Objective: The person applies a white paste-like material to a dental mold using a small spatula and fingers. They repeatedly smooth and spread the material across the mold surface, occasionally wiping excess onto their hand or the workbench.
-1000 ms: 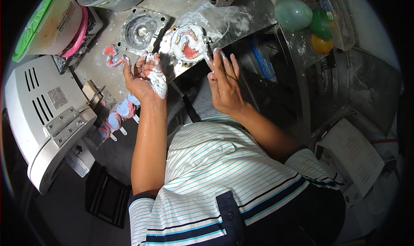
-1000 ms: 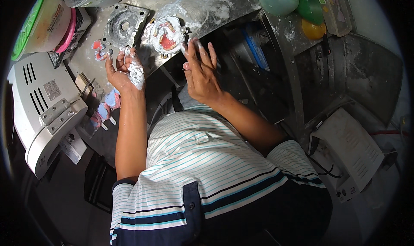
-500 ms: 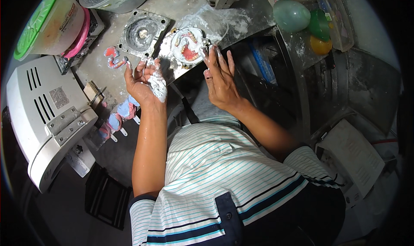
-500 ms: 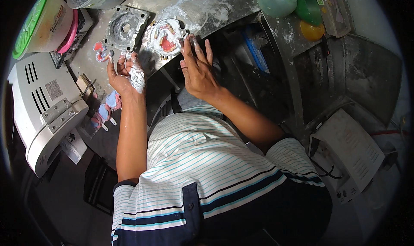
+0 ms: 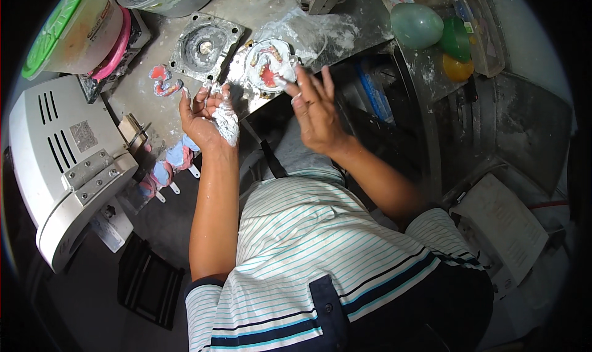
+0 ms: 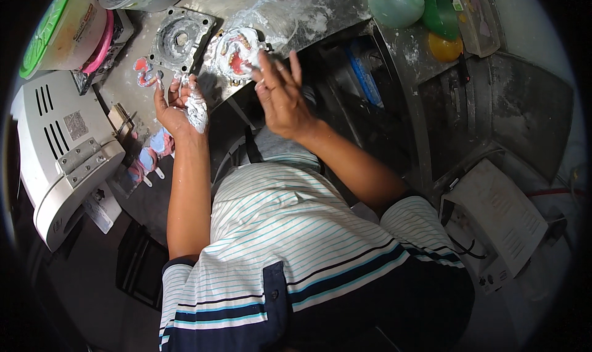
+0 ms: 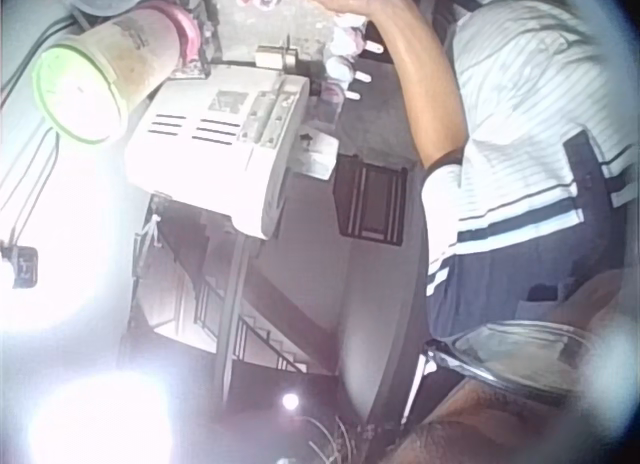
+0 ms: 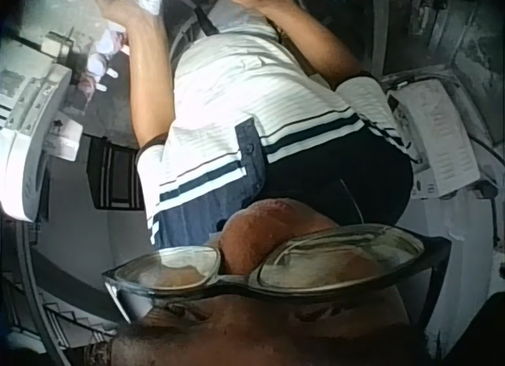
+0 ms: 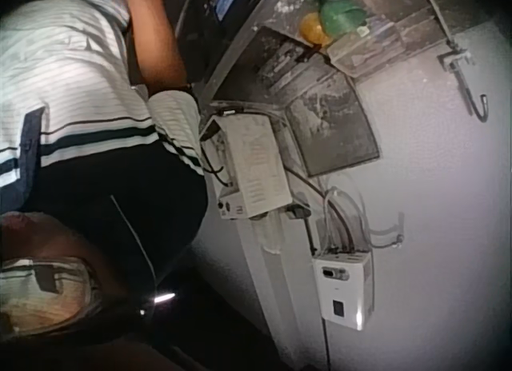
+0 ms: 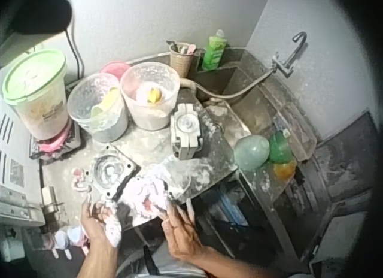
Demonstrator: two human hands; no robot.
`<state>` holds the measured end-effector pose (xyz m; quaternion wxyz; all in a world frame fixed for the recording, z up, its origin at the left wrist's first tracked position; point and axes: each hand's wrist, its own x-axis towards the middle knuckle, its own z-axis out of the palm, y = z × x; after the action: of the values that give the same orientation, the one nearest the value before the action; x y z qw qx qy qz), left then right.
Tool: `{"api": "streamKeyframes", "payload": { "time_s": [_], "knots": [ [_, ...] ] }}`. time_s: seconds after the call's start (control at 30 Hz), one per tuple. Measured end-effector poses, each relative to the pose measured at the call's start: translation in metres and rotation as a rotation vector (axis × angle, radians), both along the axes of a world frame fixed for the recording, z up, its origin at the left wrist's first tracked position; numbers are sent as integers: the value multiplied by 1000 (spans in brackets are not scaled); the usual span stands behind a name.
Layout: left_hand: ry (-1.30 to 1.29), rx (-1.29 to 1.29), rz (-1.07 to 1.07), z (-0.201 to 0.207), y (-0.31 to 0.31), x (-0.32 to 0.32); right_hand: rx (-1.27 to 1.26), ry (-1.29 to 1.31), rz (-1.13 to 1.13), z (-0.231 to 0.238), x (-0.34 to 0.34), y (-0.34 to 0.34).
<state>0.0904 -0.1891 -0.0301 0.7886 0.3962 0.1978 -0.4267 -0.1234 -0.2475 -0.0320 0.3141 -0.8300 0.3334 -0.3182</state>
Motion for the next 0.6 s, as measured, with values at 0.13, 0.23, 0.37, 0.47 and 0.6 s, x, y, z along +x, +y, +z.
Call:
{"api": "streamKeyframes", "payload": {
  "time_s": [0.13,0.23,0.37,0.47,0.6],
  "knots": [
    [-33,20,26,9,-5,-7,-70,46,11,2,-14,-59],
    [-40,51,64,13,-9,-9,-262,171,145,14,-7,-87],
    [-25,74,88,17,-8,-10,-362,372,267,11,-2,-85],
    [-50,26,77,15,-3,-8,-345,441,293,20,-6,-75],
    [-10,28,104,12,-1,-8,-259,349,316,41,-9,-78]
  ]
}}
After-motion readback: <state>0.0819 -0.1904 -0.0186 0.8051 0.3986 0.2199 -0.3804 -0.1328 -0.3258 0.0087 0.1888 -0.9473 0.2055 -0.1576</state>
